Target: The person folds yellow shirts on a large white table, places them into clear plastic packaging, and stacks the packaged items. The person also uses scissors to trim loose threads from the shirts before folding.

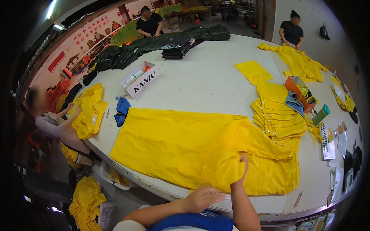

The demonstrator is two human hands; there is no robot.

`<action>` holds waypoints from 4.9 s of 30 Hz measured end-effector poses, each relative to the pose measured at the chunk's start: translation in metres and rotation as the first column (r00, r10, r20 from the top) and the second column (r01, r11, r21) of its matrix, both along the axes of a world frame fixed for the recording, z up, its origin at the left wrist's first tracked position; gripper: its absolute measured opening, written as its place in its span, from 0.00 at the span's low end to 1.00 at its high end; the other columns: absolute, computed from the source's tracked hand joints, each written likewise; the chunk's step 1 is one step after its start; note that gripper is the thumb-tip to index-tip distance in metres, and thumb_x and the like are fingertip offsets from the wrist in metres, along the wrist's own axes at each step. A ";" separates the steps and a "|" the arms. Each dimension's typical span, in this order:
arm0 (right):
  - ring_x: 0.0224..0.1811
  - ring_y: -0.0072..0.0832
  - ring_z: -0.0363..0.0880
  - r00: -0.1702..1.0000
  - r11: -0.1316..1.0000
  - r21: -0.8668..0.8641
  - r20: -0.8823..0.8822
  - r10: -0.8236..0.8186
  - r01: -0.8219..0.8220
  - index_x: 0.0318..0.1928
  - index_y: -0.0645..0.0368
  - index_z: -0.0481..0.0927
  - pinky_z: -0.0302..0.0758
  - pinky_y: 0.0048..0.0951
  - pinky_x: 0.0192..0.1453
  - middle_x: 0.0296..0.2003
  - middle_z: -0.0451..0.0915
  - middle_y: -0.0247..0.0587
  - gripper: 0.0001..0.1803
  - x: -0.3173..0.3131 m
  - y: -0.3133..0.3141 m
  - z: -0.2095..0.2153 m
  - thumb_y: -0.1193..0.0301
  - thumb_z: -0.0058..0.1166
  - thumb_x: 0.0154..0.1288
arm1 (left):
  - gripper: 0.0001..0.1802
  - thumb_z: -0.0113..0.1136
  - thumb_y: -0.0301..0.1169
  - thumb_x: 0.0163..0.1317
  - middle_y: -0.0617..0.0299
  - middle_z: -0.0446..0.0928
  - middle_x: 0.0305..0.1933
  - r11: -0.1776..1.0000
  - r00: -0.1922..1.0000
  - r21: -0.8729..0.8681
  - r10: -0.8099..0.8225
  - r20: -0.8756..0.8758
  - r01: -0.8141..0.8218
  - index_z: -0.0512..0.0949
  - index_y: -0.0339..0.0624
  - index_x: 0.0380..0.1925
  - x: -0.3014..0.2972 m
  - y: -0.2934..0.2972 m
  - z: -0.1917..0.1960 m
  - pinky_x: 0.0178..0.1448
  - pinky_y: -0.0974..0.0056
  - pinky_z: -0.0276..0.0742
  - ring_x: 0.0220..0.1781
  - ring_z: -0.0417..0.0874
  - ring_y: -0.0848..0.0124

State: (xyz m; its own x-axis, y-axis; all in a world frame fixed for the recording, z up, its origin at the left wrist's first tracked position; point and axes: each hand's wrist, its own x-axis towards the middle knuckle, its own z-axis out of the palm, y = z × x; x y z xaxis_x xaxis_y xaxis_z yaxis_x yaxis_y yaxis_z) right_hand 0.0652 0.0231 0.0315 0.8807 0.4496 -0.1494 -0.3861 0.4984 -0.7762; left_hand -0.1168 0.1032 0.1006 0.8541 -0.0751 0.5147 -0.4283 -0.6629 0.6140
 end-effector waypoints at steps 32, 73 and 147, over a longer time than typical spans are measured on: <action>0.56 0.45 0.67 0.230 0.211 -0.736 0.449 0.863 0.644 0.44 0.55 0.76 0.63 0.48 0.59 0.45 0.75 0.42 0.11 0.250 0.112 -0.114 0.66 0.49 0.63 | 0.20 0.53 0.38 0.65 0.61 0.78 0.43 0.406 0.239 -0.128 0.234 -0.942 -0.905 0.69 0.49 0.56 0.048 0.366 -0.126 0.36 0.60 0.74 0.36 0.76 0.68; 0.24 0.39 0.56 0.303 0.461 -0.750 0.631 0.715 0.474 0.26 0.61 0.58 0.57 0.33 0.28 0.22 0.56 0.43 0.12 0.175 0.018 0.054 0.84 0.47 0.42 | 0.05 0.57 0.24 0.45 0.57 0.66 0.23 0.656 0.822 0.601 0.569 0.005 -0.457 0.72 0.45 0.23 0.021 0.407 -0.043 0.27 0.54 0.68 0.28 0.73 0.55; 0.73 0.48 0.47 0.180 0.293 -0.907 0.356 0.917 0.302 0.67 0.68 0.53 0.42 0.45 0.74 0.68 0.53 0.58 0.51 -0.139 0.070 -0.079 0.50 0.60 0.50 | 0.33 0.51 0.23 0.47 0.51 0.71 0.55 0.258 0.917 -0.961 0.399 0.008 -0.103 0.64 0.37 0.60 -0.071 0.259 0.082 0.63 0.51 0.69 0.57 0.73 0.54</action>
State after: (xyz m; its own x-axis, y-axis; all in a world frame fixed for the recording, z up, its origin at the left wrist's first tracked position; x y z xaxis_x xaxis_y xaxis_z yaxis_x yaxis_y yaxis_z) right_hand -0.0733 0.0934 -0.0480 0.4343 0.8987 -0.0608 0.8077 -0.4185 -0.4153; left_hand -0.1882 0.3625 0.1825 0.5929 0.7740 0.2222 -0.5607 0.1987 0.8039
